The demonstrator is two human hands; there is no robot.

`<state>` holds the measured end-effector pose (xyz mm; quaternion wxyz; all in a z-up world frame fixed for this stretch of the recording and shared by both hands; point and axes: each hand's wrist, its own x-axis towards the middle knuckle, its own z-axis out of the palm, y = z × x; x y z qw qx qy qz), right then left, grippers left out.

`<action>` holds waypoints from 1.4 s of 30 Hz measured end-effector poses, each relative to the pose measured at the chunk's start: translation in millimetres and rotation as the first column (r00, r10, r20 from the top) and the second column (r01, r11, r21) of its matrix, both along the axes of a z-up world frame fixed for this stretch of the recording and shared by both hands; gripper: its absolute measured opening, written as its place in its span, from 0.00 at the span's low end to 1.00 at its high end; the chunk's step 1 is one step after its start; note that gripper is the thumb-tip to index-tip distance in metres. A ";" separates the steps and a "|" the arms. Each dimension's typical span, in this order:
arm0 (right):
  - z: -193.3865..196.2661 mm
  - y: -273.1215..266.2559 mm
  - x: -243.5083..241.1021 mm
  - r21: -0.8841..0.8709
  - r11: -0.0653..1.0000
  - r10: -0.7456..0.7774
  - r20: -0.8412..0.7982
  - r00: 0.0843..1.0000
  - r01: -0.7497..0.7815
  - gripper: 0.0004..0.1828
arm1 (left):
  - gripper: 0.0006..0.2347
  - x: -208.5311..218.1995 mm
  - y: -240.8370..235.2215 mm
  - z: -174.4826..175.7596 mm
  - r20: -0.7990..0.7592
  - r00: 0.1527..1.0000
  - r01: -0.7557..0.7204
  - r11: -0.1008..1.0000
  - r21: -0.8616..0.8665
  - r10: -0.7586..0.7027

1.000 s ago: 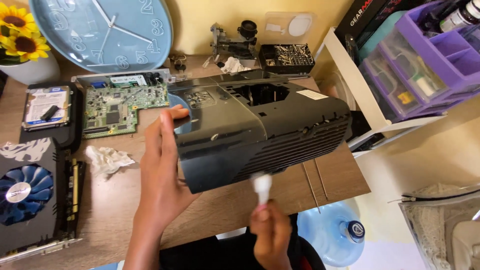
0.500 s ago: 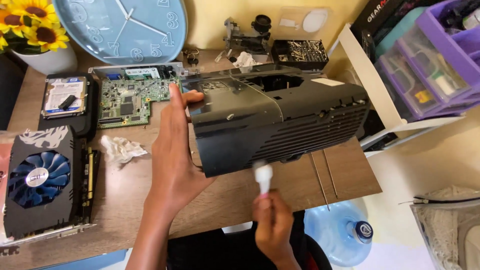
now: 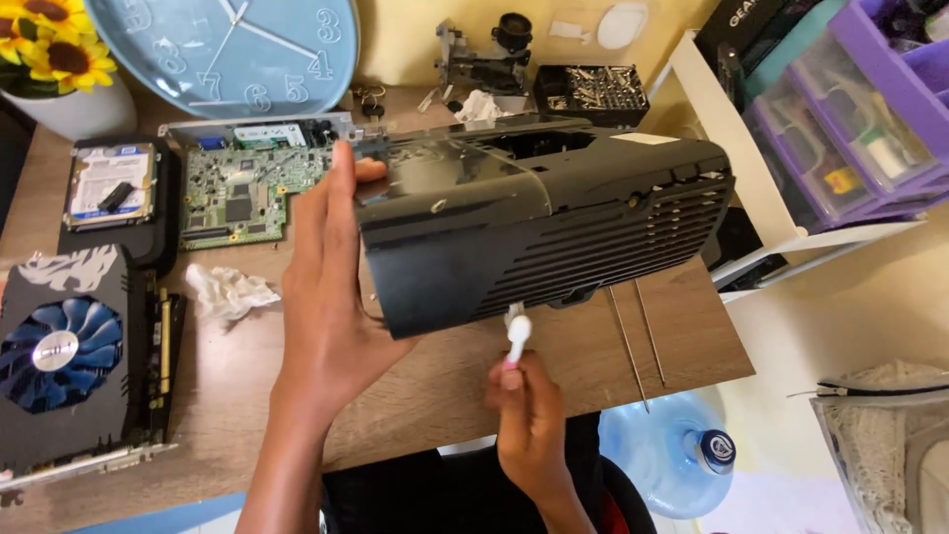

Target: The person uses a toothbrush to clean the exterior surfaces of a black projector, including the vents, control panel, and lens area. They rotate the projector to access different sides while scrubbing with the toothbrush.

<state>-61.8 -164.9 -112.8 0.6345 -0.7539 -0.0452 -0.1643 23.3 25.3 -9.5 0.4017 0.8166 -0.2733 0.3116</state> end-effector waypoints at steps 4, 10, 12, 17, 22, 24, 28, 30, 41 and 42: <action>2.7 -0.4 4.5 0.113 0.991 -0.087 0.081 0.993 0.077 0.19 | 0.52 1.7 0.4 -4.0 0.004 1.000 -0.014 1.000 -0.003 0.014; 6.3 -2.7 2.3 -0.011 0.997 -0.080 0.063 0.995 0.080 0.17 | 0.54 1.5 -3.7 -4.2 0.011 1.000 -0.022 1.000 -0.007 0.022; 8.1 4.3 -1.7 -0.098 0.990 -0.094 0.050 0.994 0.098 0.16 | 0.53 0.9 -4.8 -4.6 0.014 1.000 -0.023 1.000 -0.016 0.023; 12.5 14.8 -4.6 -0.040 0.997 0.062 0.021 0.998 -0.061 0.14 | 0.54 -0.4 -1.9 -4.5 0.013 1.000 -0.022 1.000 -0.009 0.022; 10.3 7.9 -2.4 -0.003 0.993 -0.117 0.033 0.993 0.117 0.19 | 0.55 -0.5 -4.1 -4.2 0.011 0.999 -0.031 1.000 0.001 0.031; 13.2 12.1 -1.5 -0.001 0.989 -0.145 0.022 0.989 0.145 0.20 | 0.56 3.2 -7.8 -5.5 -0.005 0.999 -0.033 0.999 0.004 0.033; -3.6 7.4 -4.5 -0.079 0.997 -0.026 -0.030 0.999 0.024 0.18 | 0.59 3.0 -10.5 -6.7 0.019 0.999 -0.041 0.999 -0.019 0.042; -4.1 0.8 0.1 -0.175 0.978 -0.121 -0.017 0.992 0.116 0.19 | 0.58 1.4 -8.3 -4.0 -0.003 0.999 -0.039 0.999 -0.024 0.039; 20.7 -10.3 10.9 0.235 0.970 -0.059 -0.006 0.998 0.059 0.22 | 0.56 1.3 -12.7 1.6 -0.025 0.999 -0.042 0.998 -0.047 0.041; 16.1 -9.8 5.0 0.234 0.971 -0.056 -0.006 0.998 0.055 0.22 | 0.56 0.9 -13.0 1.9 -0.025 0.999 -0.046 0.998 -0.048 0.045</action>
